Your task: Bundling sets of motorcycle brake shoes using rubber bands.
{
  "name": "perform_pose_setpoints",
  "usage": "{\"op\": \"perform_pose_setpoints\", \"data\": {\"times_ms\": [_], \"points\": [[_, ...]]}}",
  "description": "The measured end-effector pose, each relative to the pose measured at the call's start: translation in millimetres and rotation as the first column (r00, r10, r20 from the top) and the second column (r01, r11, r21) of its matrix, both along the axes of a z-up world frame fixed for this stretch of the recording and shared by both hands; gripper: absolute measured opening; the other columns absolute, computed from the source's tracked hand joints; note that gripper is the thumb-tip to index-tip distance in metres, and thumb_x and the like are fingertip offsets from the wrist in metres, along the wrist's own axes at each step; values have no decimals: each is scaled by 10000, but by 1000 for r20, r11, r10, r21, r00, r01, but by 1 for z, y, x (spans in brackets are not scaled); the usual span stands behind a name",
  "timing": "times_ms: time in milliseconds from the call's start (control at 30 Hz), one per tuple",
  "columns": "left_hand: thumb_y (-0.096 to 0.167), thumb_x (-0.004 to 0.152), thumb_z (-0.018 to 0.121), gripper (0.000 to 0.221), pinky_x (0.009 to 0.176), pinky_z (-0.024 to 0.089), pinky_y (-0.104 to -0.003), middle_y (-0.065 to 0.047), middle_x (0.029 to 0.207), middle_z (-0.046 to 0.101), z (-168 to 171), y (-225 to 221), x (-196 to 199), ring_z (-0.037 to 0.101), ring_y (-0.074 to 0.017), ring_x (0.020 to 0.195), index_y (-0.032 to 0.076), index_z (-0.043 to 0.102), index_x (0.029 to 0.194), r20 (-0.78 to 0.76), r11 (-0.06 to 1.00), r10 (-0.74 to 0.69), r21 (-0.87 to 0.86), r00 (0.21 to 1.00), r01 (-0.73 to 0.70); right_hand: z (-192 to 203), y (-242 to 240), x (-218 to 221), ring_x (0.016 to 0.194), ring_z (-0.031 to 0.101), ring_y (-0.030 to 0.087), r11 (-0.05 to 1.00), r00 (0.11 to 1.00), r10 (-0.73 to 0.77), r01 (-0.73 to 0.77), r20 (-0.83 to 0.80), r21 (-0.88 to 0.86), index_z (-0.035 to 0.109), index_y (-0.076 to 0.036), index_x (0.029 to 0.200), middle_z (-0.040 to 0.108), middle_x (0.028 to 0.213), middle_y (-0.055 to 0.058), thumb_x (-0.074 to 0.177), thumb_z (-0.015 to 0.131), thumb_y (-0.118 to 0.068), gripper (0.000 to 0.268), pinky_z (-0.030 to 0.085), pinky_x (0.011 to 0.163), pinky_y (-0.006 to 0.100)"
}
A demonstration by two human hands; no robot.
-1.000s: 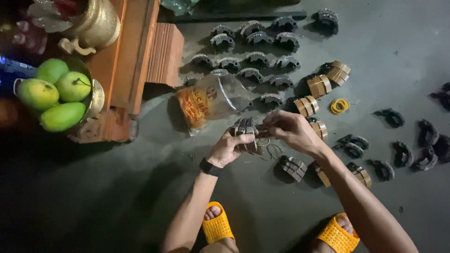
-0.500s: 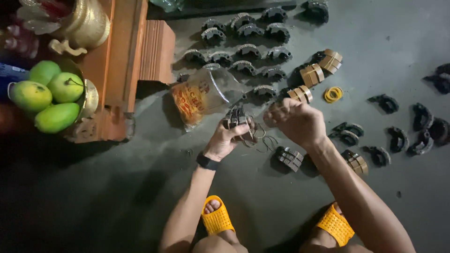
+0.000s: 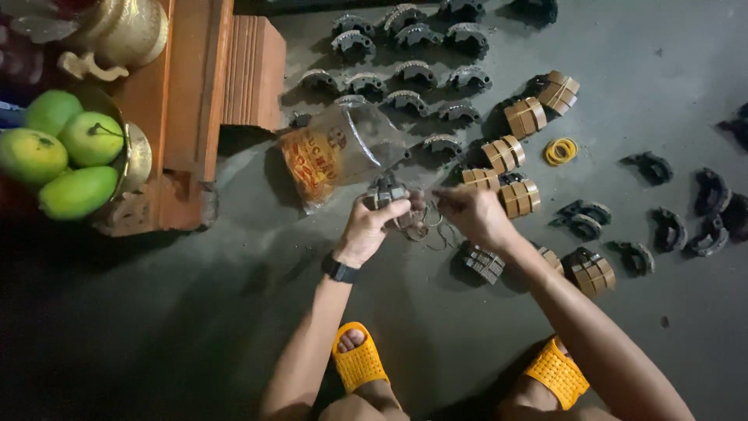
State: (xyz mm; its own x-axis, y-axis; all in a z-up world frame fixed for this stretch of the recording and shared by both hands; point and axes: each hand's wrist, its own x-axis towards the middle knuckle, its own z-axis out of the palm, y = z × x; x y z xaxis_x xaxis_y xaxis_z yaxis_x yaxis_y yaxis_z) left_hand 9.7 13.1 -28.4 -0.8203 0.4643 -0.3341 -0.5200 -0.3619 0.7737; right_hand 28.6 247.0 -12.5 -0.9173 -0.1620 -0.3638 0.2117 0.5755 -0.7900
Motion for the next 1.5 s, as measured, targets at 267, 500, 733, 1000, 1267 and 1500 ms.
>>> {"op": "perform_pose_setpoints", "data": {"times_ms": [267, 500, 733, 1000, 1267, 1500], "points": [[87, 928, 702, 253, 842, 654, -439, -165, 1057, 749, 1, -18, -8, 750, -259, 942, -39, 674, 1145, 149, 993, 99, 50, 984, -108, -109, -7, 47, 988, 677, 374, 955, 924, 173, -73, -340, 287, 741, -27, 1106, 708, 1125, 208, 899, 678, -138, 243, 575, 858, 448], [72, 934, 691, 222, 822, 642, -416, -141, 1025, 741, 1, -22, -8, 743, -245, 920, -34, 670, 1128, 201, 991, 115, 43, 973, -126, -114, -30, 54, 987, 603, 350, 931, 892, 293, -184, -345, 315, 720, -77, 1072, 643, 1009, 128, 837, 701, -121, 240, 518, 868, 455], [59, 932, 709, 213, 830, 638, -424, -128, 1014, 733, -4, -25, -5, 736, -243, 909, -30, 663, 1120, 177, 988, 134, 53, 975, -146, -136, -75, 43, 1086, 595, 304, 698, 711, 636, -363, -300, 618, 696, -47, 1169, 587, 1305, 205, 758, 668, -134, 421, 495, 927, 427], [61, 910, 728, 233, 804, 651, -432, -124, 1021, 732, 4, -31, -1, 738, -235, 909, -31, 667, 1116, 147, 978, 203, 22, 968, -209, -48, -53, 12, 1101, 569, 277, 679, 834, 546, -494, 76, 543, 618, -67, 1172, 628, 1150, 133, 995, 640, -208, 227, 471, 977, 431], [103, 963, 749, 290, 840, 632, -381, -140, 1084, 743, -39, -13, 7, 718, -221, 959, -30, 690, 1214, -12, 975, 215, -56, 976, -216, 63, -13, -2, 818, 686, 205, 911, 916, 329, -243, -231, 333, 674, -33, 1036, 742, 881, 96, 898, 725, -145, 185, 531, 864, 369], [134, 845, 851, 500, 851, 644, -364, -59, 1211, 733, 23, 12, 6, 707, -156, 1067, 95, 645, 1298, -62, 961, 31, 275, 998, -13, 113, -14, -15, 911, 776, 166, 996, 993, 73, -69, -95, 52, 725, -25, 1038, 791, 1002, 91, 855, 765, -143, 221, 631, 819, 331]]}}
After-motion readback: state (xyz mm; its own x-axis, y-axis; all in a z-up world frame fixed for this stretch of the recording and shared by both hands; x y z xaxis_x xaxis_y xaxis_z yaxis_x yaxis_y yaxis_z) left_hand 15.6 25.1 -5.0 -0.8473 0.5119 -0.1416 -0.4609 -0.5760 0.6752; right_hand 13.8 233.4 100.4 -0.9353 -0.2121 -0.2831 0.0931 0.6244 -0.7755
